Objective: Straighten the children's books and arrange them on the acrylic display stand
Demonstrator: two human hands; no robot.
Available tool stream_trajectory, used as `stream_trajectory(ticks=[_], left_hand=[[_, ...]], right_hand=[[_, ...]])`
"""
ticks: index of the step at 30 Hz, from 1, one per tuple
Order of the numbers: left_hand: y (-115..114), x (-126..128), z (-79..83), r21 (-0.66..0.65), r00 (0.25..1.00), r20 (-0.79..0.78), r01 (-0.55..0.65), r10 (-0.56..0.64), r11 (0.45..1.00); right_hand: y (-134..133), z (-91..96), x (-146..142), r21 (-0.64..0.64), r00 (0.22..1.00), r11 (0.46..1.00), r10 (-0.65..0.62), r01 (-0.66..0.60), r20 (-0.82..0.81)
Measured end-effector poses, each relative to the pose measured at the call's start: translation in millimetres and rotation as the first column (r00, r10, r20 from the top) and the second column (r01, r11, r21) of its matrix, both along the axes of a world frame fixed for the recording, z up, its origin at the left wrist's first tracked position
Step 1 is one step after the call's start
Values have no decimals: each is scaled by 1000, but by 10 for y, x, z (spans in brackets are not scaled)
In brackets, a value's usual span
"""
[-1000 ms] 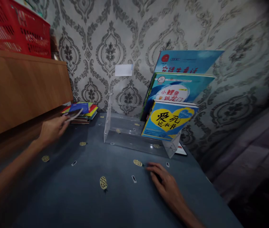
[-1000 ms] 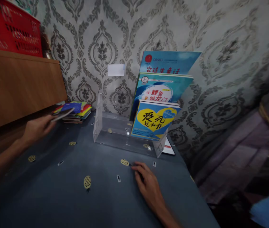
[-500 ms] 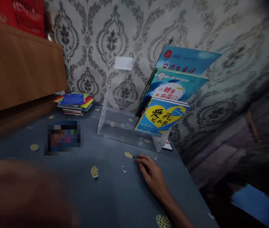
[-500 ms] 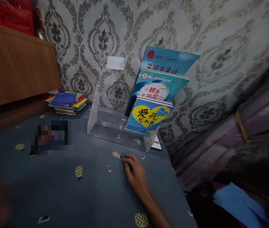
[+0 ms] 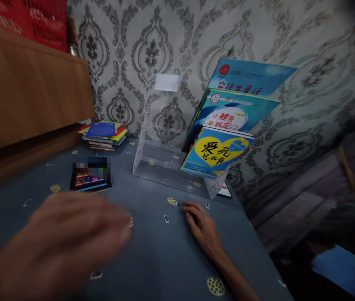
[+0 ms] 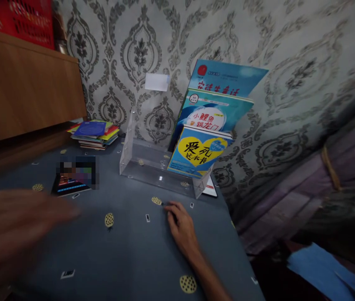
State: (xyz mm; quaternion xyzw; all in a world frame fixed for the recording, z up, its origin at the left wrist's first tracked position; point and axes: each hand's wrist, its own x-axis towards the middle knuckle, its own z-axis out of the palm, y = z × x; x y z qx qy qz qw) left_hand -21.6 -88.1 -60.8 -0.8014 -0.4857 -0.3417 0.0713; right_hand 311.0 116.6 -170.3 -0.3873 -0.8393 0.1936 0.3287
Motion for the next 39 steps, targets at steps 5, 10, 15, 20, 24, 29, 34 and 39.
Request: stream_trajectory(ticks=[5,10,15,20,24,29,34,39], left_hand=[[1162,-560,-160,-241,894,-266,-425,361,873],[1519,-1240,-648,-450,656,-411,-749,633,485],[1502,-1351,-800,-474,674,-443,-736,591,483],[1375,-1231,-888,-462,698,-473,-716,537,524],[1198,-1075,-1021,-419,747,-475,-656,464,628],[1012,-683,-1115,-392,831,-450,-513,327,764],[964,-56,-1126,-369,895,-422,-317,147,874],[1149,621,-1126,-362,909,-415,-204,39,910]], right_hand=[[-18,46,-9,-48,1000,999,2,-2,-3],[-8,27,-14,-52,1000,999,2,-4,-26],[-3,14,-16,-57,1000,998,21,-22,-22],[-22,20,-18,-54,999,998,34,-34,-10],[-43,17,-32,-48,999,998,43,-44,-11],[-61,-9,-36,-32,999,998,49,-48,23],[-93,-23,-17,-13,995,996,87,-87,43],[-99,-2,2,-35,996,996,79,-77,44]])
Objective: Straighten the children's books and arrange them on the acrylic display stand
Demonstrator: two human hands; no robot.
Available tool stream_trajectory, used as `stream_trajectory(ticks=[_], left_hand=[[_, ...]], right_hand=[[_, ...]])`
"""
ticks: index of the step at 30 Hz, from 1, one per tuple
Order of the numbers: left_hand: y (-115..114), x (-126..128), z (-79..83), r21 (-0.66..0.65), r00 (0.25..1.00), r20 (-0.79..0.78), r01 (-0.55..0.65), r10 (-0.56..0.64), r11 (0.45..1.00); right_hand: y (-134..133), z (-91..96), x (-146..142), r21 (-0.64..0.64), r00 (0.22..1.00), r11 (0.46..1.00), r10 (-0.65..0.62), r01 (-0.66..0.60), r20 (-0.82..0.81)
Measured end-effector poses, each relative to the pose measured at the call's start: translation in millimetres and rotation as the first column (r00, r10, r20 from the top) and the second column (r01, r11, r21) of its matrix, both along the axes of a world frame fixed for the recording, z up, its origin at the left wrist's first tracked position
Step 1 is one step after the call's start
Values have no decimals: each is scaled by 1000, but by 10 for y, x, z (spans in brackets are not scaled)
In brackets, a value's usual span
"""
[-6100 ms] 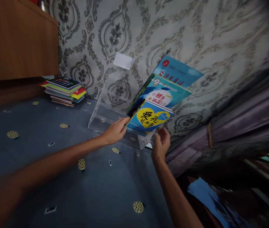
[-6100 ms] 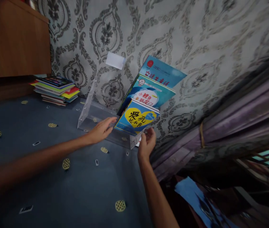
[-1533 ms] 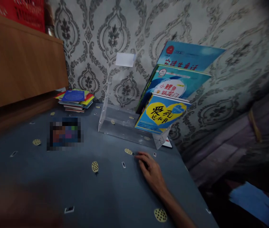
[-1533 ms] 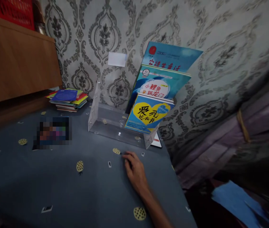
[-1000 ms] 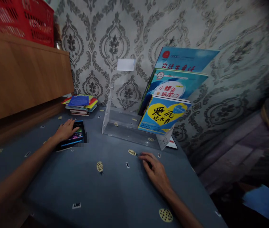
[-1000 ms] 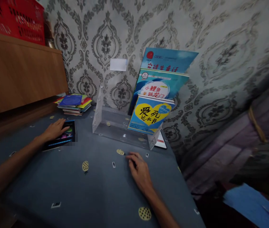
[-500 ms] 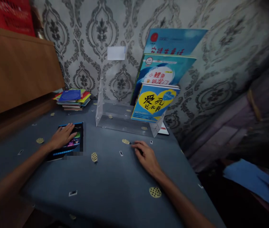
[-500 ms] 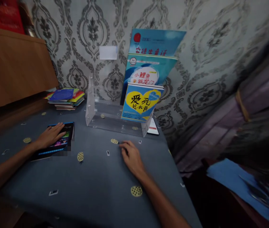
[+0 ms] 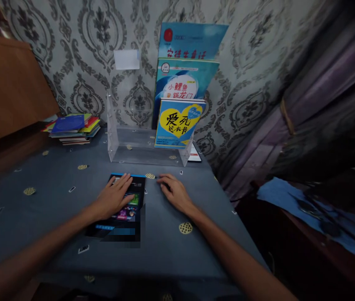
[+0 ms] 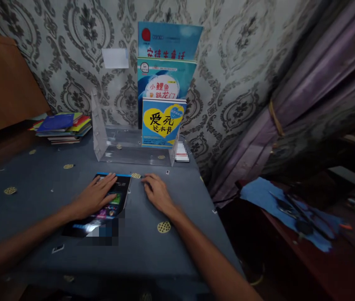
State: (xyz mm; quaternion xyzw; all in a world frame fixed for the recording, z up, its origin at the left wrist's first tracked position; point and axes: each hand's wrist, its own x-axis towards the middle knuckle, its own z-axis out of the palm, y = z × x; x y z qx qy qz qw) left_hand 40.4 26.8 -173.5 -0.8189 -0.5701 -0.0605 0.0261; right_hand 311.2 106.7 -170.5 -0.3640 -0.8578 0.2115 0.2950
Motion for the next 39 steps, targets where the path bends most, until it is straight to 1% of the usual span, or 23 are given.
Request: stream_trajectory(ticks=[2,4,7,10,13,15,17,19,20,24,29,34,39], left_hand=[[109,254,-14,16,999,10,35,-36,999],[216,490,-31,35,999,23,38,-39,999],[347,786,-25,43,999,40,-17,15,999],[426,954,36,68,997,54,-65,61,996],[471,940,102,100,997,67,-48,42,994],[499,847,120,103,996,85,-1,-8,995],[528,736,110,106,991,116,60,-72,993],[550,652,85,109,983,143,99,-114,989],[556,629,70,112,981,149,106,-122,988],[544,642,22,150,984,140,85,-106,985],[514,679,-26,214,993,118,-19,-7,977],[522,661,-74,247,994,110,-17,-11,969],[520,657,-89,246,996,89,-23,1,969]], right_hand=[[10,20,25,2,1000,1000,-23,23,5],[31,43,65,24,998,997,-68,68,10],[76,76,139,69,988,987,-150,147,38],[111,93,187,96,978,977,-199,193,67],[93,93,172,103,978,977,-196,188,69],[51,87,131,114,987,984,-142,134,68],[2,78,82,118,995,992,-62,52,84],[-37,70,40,99,991,995,-7,-6,130],[-50,67,24,82,987,997,-1,-12,160],[-72,70,-2,41,969,999,-41,32,243],[-84,96,1,58,948,993,-113,100,297],[-69,145,39,62,943,995,-89,73,320],[-38,171,87,44,955,997,-69,59,289]])
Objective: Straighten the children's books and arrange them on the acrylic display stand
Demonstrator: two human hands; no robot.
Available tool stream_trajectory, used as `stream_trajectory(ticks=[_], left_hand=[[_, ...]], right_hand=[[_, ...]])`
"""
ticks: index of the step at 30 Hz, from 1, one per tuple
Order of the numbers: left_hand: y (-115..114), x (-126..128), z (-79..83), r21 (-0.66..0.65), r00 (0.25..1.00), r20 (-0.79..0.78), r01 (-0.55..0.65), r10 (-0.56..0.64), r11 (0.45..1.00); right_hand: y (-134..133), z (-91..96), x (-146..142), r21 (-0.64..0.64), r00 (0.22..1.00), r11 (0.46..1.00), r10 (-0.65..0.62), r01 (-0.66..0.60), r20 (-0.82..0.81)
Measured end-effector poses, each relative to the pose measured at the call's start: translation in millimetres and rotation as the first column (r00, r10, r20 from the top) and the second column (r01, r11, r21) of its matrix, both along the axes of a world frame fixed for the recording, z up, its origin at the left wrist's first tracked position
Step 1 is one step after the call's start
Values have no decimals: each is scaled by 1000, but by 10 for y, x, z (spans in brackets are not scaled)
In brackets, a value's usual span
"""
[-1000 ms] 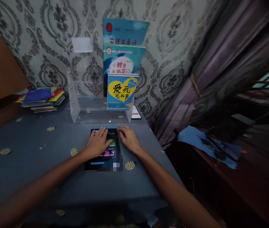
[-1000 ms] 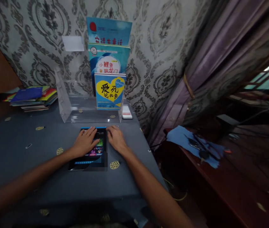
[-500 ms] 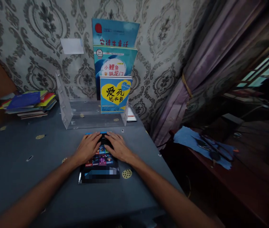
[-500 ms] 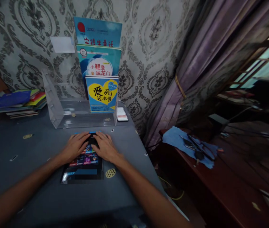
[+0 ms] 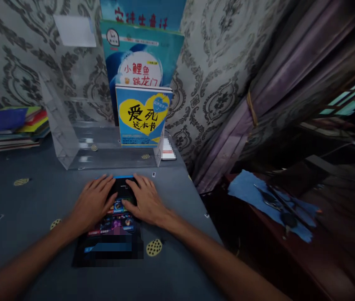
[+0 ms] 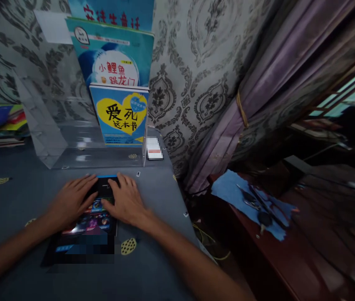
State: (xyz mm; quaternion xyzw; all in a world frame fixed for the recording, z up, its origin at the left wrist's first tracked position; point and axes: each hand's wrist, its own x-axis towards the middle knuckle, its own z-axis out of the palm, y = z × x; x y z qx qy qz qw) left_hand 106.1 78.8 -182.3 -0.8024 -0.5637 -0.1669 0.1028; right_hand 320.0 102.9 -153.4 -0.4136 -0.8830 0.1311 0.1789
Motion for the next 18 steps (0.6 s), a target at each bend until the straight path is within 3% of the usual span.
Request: stream_trajectory(ticks=[18], left_hand=[[-20,21,81,-60,1000,-12,-9,8,998]], right_hand=[[36,-97,39,-1,1000,1000,8,-8,-28]])
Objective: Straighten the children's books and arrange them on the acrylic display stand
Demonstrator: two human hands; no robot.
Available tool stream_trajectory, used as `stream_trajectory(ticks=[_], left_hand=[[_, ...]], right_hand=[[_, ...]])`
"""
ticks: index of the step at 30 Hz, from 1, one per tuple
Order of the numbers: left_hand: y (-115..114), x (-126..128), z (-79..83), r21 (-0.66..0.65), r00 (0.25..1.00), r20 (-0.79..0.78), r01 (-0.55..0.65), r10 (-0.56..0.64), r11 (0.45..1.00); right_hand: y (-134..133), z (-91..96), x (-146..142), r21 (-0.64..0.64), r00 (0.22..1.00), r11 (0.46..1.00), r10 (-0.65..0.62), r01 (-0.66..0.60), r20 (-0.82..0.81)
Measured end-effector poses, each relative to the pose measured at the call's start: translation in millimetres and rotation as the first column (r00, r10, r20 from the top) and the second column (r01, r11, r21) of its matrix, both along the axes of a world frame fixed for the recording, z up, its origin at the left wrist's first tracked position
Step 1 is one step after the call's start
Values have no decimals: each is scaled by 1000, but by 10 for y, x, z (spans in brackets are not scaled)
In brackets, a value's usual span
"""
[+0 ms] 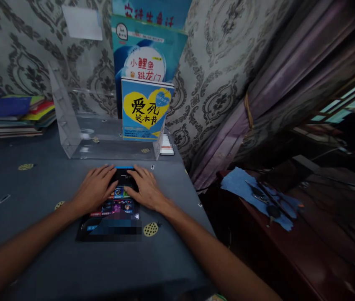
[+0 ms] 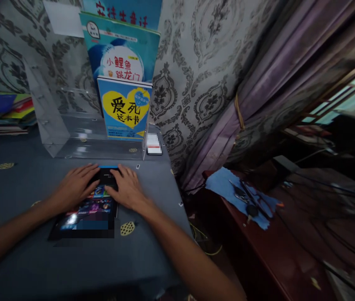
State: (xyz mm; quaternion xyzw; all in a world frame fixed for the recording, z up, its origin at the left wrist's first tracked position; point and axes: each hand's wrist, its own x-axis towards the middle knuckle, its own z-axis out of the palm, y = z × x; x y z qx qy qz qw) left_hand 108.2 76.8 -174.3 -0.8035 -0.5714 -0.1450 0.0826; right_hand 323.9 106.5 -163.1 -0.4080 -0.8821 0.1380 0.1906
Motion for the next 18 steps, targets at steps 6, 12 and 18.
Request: stream_trajectory(ticks=[6,12,18], left_hand=[[-3,3,16,6,1000,-8,-6,6,1000],[-10,11,36,-18,1000,-19,-15,15,1000],[-87,58,191,-16,996,-87,-9,8,1000]], right_hand=[[8,-8,-8,4,1000,1000,-11,11,20],[27,-27,-16,25,999,1000,-1,0,37],[3,15,-49,12,997,1000,-20,20,71]])
